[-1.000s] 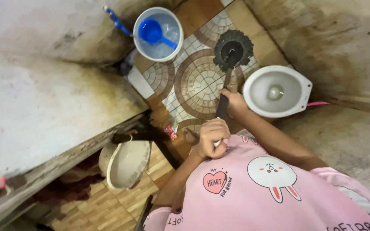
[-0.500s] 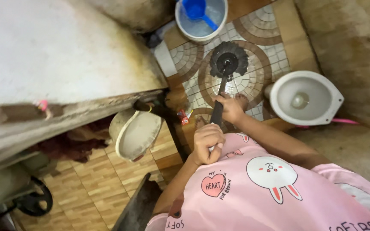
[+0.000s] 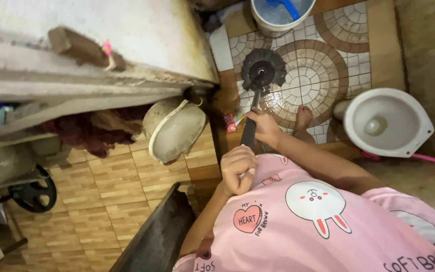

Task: The person uses a brush and a plunger-like tool to clean a floor drain and a toilet bowl.

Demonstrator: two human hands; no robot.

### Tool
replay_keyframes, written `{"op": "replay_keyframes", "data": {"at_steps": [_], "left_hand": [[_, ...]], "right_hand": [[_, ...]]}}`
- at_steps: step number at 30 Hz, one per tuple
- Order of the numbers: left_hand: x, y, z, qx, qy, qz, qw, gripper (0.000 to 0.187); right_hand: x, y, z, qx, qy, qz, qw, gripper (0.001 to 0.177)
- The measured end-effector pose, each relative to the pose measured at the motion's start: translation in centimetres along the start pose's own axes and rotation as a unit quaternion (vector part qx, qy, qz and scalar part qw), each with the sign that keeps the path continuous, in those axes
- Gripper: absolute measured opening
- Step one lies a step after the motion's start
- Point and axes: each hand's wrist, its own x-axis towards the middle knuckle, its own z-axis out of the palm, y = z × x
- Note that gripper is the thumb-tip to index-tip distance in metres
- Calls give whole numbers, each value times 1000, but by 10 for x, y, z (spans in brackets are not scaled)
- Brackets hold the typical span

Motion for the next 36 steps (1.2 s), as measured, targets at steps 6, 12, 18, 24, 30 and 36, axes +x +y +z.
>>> {"op": "replay_keyframes", "data": {"at_steps": [6, 12, 18, 24, 30, 36], "left_hand": [[-27, 8, -27, 3, 23, 2, 1000, 4], [-49, 12, -43, 11, 53, 1, 999, 5], [-64, 18, -52, 19, 83, 1, 996, 5], [-68, 21, -53, 11, 113, -2, 994, 8], [-58, 19, -43, -53, 87, 16, 995, 10], [-39, 17, -22, -66, 28, 25, 997, 8]], "right_hand": [[4, 7, 59, -82, 15, -2, 997, 41], [6, -15, 74, -36, -23, -17, 999, 42], [10, -31, 88, -45, -44, -63, 996, 37], [16, -41, 91, -63, -82, -11, 995, 23], [12, -35, 76, -122, -18, -87, 989, 24], [1, -27, 46, -96, -45, -12, 994, 25]]}}
